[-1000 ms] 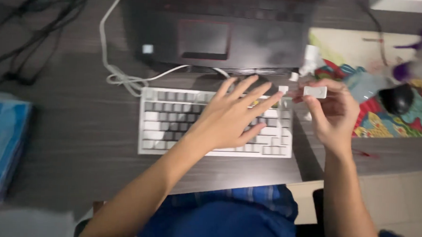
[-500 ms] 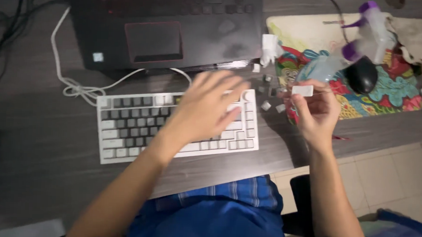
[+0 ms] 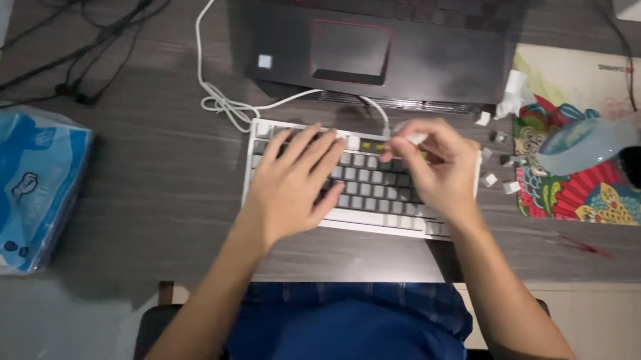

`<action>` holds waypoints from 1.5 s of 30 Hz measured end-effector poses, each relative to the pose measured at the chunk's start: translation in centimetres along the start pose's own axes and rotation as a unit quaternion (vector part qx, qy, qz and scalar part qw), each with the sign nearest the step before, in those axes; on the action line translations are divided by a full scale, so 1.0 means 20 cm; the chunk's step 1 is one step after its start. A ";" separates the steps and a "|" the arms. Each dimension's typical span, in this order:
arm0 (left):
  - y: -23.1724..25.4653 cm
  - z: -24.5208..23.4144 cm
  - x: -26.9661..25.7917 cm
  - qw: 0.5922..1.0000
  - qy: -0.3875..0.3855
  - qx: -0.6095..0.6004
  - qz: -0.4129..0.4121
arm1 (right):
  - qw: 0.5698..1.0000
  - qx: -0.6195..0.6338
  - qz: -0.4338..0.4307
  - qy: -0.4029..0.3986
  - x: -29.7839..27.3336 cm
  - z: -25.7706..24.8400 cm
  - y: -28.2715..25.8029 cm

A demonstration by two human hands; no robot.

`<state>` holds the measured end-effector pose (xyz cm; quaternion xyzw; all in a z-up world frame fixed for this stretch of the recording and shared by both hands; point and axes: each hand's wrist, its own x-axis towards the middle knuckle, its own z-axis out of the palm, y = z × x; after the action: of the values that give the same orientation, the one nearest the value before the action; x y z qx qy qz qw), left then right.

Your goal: The person is removing keycaps and components from a mechanical keyboard using a puller tool at a desk.

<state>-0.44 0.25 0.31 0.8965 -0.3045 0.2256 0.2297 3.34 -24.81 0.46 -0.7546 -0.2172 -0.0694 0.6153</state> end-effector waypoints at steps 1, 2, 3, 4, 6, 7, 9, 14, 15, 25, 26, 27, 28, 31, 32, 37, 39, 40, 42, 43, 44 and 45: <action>-0.01 0.00 -0.01 1.000 0.000 -0.003 -0.003 | 1.000 -0.002 0.003 -0.002 0.00 0.00 -0.03; -0.01 0.01 -0.01 1.000 0.006 -0.017 -0.005 | 0.999 -0.035 0.011 -0.012 0.00 0.00 -0.07; -0.02 0.02 -0.01 0.999 0.011 -0.032 -0.008 | 0.997 -0.068 0.020 -0.021 0.01 -0.01 -0.10; -0.03 0.02 -0.01 0.999 0.012 -0.035 -0.008 | 0.997 -0.070 0.021 -0.022 0.00 -0.02 -0.09; -0.05 0.03 0.00 0.998 0.029 -0.053 -0.018 | 0.995 0.021 0.065 -0.069 -0.02 -0.06 -0.07; -0.05 0.01 0.04 0.998 0.030 -0.056 -0.018 | 0.995 0.018 0.067 -0.069 -0.03 -0.07 -0.06; -0.06 -0.03 0.10 0.990 0.025 -0.129 -0.044 | 0.989 0.005 0.130 -0.074 -0.03 -0.09 -0.03; -0.09 0.06 0.20 0.988 0.021 -0.150 0.002 | 0.989 -0.042 0.102 -0.098 0.01 -0.09 -0.06; -0.09 0.08 0.22 0.986 0.014 -0.163 -0.001 | 0.988 -0.062 0.101 -0.103 0.01 -0.10 -0.06; -0.08 0.08 0.27 0.973 -0.039 -0.228 -0.014 | 0.977 -0.170 0.042 -0.125 0.05 -0.05 -0.06; -0.08 0.10 0.26 0.972 -0.028 -0.233 -0.019 | 0.970 -0.203 0.041 -0.128 0.06 -0.05 -0.06; -0.09 0.12 0.25 0.971 -0.018 -0.238 -0.024 | 0.962 -0.235 0.039 -0.132 0.06 -0.04 -0.06; -0.09 0.12 0.25 0.971 -0.018 -0.238 -0.023 | 0.962 -0.235 0.038 -0.131 0.07 -0.03 -0.07; -0.09 0.12 0.25 0.973 -0.019 -0.231 -0.024 | 0.965 -0.219 0.029 -0.141 0.08 -0.01 -0.11; -0.10 0.12 0.25 0.975 -0.019 -0.220 -0.015 | 0.963 -0.230 0.036 -0.139 0.08 0.00 -0.11; -0.10 0.11 0.24 0.976 -0.026 -0.214 -0.031 | 0.957 -0.258 0.011 -0.136 0.12 0.05 -0.15; -0.12 0.11 0.23 0.975 -0.031 -0.218 -0.036 | 0.951 -0.276 0.017 -0.141 0.13 0.09 -0.17; -0.12 0.12 0.23 0.975 -0.031 -0.218 -0.036 | 0.951 -0.276 0.017 -0.141 0.14 0.09 -0.17; -0.13 0.13 0.23 0.976 -0.038 -0.208 -0.048 | 0.951 -0.266 -0.060 -0.146 0.15 0.09 -0.16; -0.13 0.10 0.23 0.976 -0.038 -0.207 -0.048 | 0.951 -0.265 -0.060 -0.146 0.16 0.10 -0.18; -0.13 0.07 0.22 0.976 -0.042 -0.212 -0.040 | 0.952 -0.261 -0.077 -0.142 0.16 0.10 -0.20; -0.14 0.05 0.22 0.975 -0.045 -0.217 -0.032 | 0.952 -0.257 -0.094 -0.138 0.16 0.11 -0.22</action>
<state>4.73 -0.26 1.21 0.8441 -0.3273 0.1058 0.4114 4.13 -21.30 5.11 -0.8656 -0.3444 -0.0755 0.3555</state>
